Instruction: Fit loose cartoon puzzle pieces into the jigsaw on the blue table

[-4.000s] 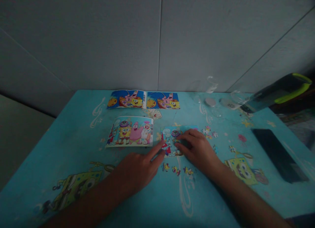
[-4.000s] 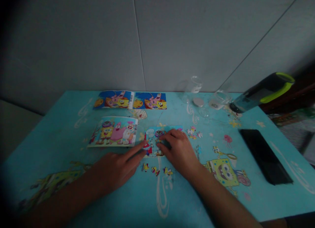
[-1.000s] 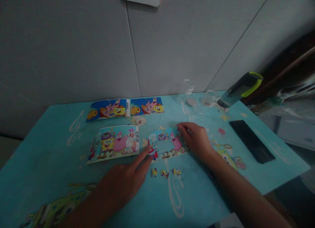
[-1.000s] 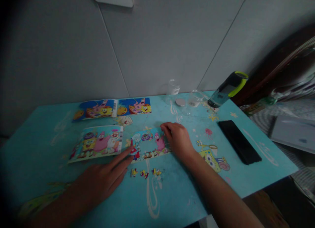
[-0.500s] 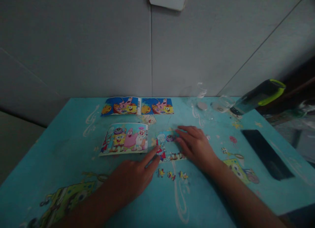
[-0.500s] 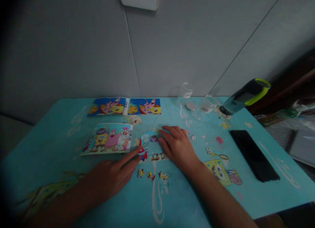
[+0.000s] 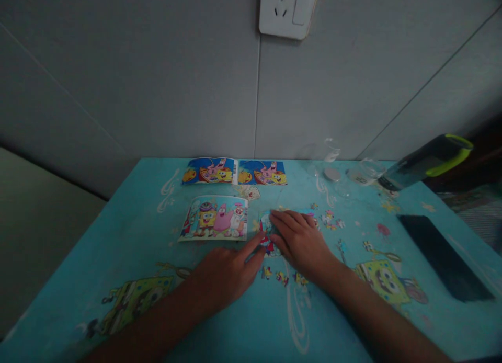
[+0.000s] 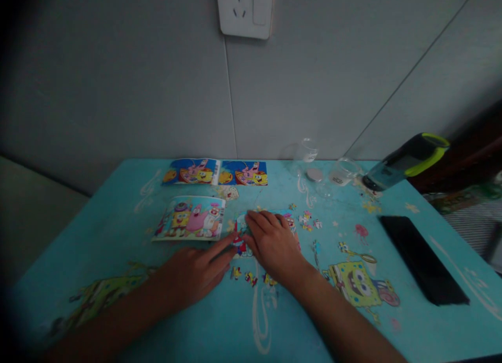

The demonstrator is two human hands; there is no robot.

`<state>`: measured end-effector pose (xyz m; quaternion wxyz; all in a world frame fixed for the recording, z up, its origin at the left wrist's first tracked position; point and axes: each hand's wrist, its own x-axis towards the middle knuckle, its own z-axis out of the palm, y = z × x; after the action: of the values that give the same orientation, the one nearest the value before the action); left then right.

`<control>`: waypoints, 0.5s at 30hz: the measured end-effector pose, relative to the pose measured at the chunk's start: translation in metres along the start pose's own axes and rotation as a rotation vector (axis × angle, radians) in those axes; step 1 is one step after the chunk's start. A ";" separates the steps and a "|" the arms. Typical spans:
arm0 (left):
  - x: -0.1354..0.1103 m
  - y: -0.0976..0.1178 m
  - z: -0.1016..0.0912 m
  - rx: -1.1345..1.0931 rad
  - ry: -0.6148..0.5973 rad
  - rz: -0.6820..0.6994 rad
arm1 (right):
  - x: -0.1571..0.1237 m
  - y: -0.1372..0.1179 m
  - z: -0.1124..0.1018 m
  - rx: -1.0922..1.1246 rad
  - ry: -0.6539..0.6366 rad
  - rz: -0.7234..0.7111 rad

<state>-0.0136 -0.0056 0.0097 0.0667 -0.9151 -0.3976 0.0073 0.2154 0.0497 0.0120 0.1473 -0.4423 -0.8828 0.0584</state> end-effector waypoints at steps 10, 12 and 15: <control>0.003 -0.008 -0.001 -0.186 0.048 0.001 | -0.031 0.039 -0.032 0.469 0.273 0.061; 0.002 -0.009 0.001 -0.215 0.059 0.002 | -0.040 0.048 -0.035 0.416 0.276 0.066; 0.002 -0.010 -0.001 -0.243 0.061 -0.007 | -0.044 0.052 -0.035 0.375 0.200 0.034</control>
<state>-0.0193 0.0023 0.0115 -0.0326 -0.9149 -0.3964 -0.0689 0.2906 0.0449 0.0244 0.3129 -0.4257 -0.8298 0.1799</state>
